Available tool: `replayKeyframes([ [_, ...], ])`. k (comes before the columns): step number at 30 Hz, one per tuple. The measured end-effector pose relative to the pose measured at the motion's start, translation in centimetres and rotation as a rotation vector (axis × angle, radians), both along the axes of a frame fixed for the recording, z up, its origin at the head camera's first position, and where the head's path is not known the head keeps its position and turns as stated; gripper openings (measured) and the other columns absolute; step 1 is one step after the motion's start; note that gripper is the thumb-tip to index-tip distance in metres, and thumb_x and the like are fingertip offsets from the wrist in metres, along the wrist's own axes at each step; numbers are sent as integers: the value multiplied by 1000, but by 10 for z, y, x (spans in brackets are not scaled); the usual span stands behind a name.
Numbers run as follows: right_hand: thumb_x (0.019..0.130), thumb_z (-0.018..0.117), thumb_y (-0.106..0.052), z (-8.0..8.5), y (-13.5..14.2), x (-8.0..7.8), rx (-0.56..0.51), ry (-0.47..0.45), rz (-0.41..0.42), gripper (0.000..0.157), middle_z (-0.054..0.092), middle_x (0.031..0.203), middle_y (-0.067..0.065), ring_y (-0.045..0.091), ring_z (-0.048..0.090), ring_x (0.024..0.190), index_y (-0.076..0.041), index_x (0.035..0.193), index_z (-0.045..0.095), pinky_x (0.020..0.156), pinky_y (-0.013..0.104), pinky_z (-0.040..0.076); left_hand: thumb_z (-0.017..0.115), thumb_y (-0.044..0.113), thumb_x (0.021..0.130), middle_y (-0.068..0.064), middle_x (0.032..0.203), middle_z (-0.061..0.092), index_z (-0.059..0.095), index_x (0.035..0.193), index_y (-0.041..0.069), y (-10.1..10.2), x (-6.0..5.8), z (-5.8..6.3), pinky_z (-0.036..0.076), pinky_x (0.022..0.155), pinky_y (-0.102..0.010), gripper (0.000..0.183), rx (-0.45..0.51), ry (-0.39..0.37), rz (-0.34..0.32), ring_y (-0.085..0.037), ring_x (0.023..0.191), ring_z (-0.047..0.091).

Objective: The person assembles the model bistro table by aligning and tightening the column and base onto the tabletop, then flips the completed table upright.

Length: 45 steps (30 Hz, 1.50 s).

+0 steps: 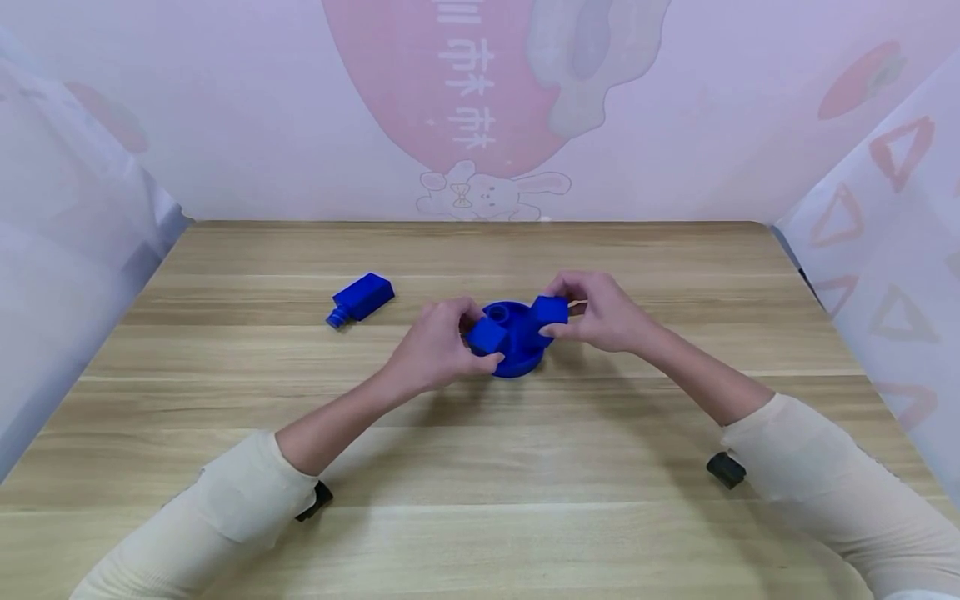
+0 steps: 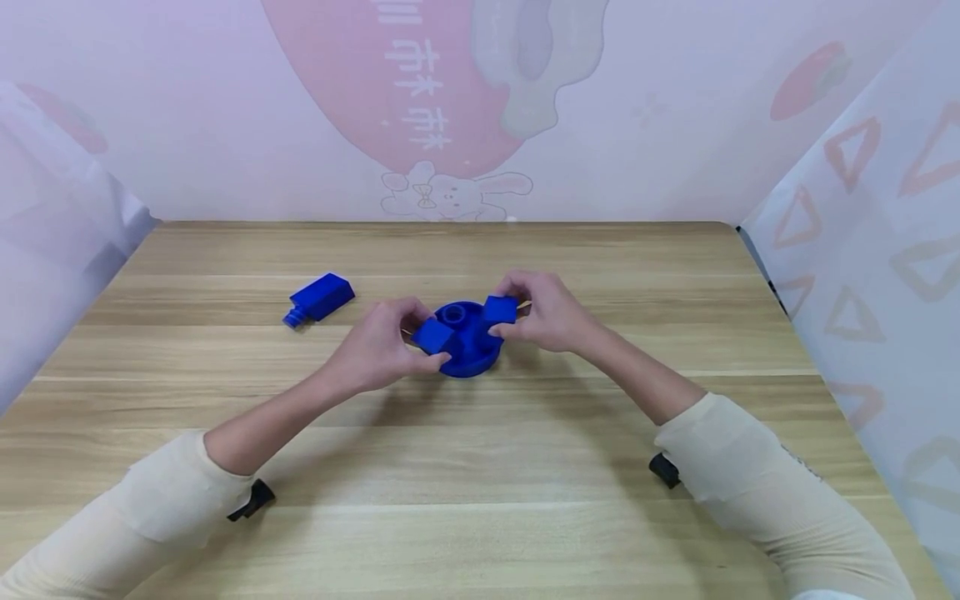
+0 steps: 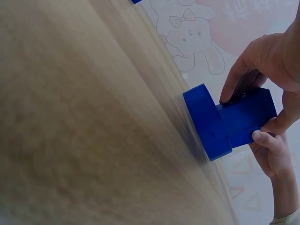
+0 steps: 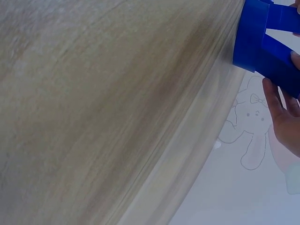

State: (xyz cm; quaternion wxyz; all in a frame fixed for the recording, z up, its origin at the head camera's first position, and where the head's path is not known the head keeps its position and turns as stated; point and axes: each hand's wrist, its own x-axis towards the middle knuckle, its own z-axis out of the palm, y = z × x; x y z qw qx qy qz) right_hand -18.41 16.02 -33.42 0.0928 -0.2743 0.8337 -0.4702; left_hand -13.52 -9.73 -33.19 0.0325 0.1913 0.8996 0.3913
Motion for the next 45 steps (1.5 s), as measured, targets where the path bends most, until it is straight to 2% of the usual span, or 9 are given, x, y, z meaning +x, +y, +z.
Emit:
replayKeyframes([
  [12, 82, 85, 4, 3, -1, 0, -18, 0, -6, 28, 69, 99, 18, 28, 69, 90, 7, 105, 69, 88, 49, 61, 90, 19, 76, -9, 88, 72, 70, 98, -1, -1, 0, -2, 54, 69, -29, 35, 58, 21, 19, -25, 79, 65],
  [21, 80, 85, 5, 3, 0, -3, -48, 0, 1, 29, 70, 98, 19, 28, 69, 88, 8, 104, 69, 85, 41, 62, 91, 16, 74, -10, 89, 72, 71, 98, -1, 1, 0, -1, 55, 68, -29, 36, 78, 23, 33, -25, 78, 67],
  [31, 81, 85, 4, 4, 1, -3, -35, 1, 2, 30, 70, 100, 19, 28, 68, 90, 8, 106, 69, 89, 50, 61, 90, 15, 74, -10, 87, 72, 70, 98, -2, 1, -1, 0, 55, 66, -29, 35, 81, 17, 31, -26, 76, 66],
  [37, 81, 85, 4, 4, 2, -2, -39, -3, 1, 30, 70, 99, 19, 28, 68, 89, 8, 105, 69, 88, 48, 61, 90, 16, 74, -9, 87, 72, 70, 98, -1, 1, -1, -1, 54, 66, -29, 36, 69, 20, 25, -22, 75, 65],
  [45, 82, 84, 4, 1, 1, 0, -3, -38, 4, 31, 69, 102, 18, 27, 68, 93, 7, 107, 66, 90, 48, 60, 90, 17, 76, -10, 89, 72, 69, 99, -1, 0, 0, -2, 56, 67, -28, 36, 32, -13, 5, -28, 80, 68],
])
